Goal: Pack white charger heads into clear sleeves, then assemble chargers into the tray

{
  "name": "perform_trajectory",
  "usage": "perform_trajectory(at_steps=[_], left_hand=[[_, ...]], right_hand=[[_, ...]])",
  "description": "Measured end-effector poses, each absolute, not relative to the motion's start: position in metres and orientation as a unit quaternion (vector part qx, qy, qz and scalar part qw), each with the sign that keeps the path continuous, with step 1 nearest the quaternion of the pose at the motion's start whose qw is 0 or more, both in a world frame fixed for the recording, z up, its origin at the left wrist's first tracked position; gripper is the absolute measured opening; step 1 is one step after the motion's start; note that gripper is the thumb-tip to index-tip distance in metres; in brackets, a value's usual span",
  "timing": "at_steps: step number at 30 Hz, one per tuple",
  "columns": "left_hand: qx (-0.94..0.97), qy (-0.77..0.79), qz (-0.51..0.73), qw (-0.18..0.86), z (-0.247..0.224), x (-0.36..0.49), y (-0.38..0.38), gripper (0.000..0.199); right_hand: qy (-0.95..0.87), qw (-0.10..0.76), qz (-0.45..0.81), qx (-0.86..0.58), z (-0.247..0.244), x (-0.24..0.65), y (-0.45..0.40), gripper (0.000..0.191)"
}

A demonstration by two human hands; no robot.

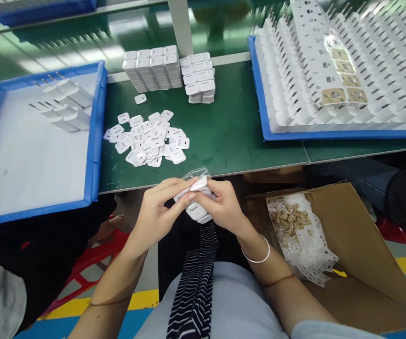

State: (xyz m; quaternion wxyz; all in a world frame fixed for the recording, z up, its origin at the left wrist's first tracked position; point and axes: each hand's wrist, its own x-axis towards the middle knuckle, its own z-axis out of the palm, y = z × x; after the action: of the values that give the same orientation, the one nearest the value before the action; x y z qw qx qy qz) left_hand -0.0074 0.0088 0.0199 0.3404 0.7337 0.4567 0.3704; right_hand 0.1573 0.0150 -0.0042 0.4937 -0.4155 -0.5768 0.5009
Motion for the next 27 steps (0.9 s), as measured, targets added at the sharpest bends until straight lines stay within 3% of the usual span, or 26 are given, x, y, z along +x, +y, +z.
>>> perform_trajectory(at_steps=[5,10,22,27], left_hand=[[0.705,0.443,0.46,0.308,0.018,-0.003,0.01,0.026],[0.743,0.435,0.42,0.287,0.022,-0.007,0.014,0.029],[0.6,0.439,0.415,0.524,0.026,-0.012,0.032,0.01],[0.643,0.447,0.431,0.448,0.025,-0.011,0.039,0.019]], right_hand=[[-0.588,0.49,0.498,-0.408,-0.008,0.158,0.015,0.008],[-0.588,0.466,0.499,-0.433,-0.006,0.158,0.012,0.008],[-0.592,0.429,0.536,-0.422,0.002,0.159,0.009,0.012],[-0.577,0.424,0.545,-0.436,0.001,0.159,0.008,0.017]])
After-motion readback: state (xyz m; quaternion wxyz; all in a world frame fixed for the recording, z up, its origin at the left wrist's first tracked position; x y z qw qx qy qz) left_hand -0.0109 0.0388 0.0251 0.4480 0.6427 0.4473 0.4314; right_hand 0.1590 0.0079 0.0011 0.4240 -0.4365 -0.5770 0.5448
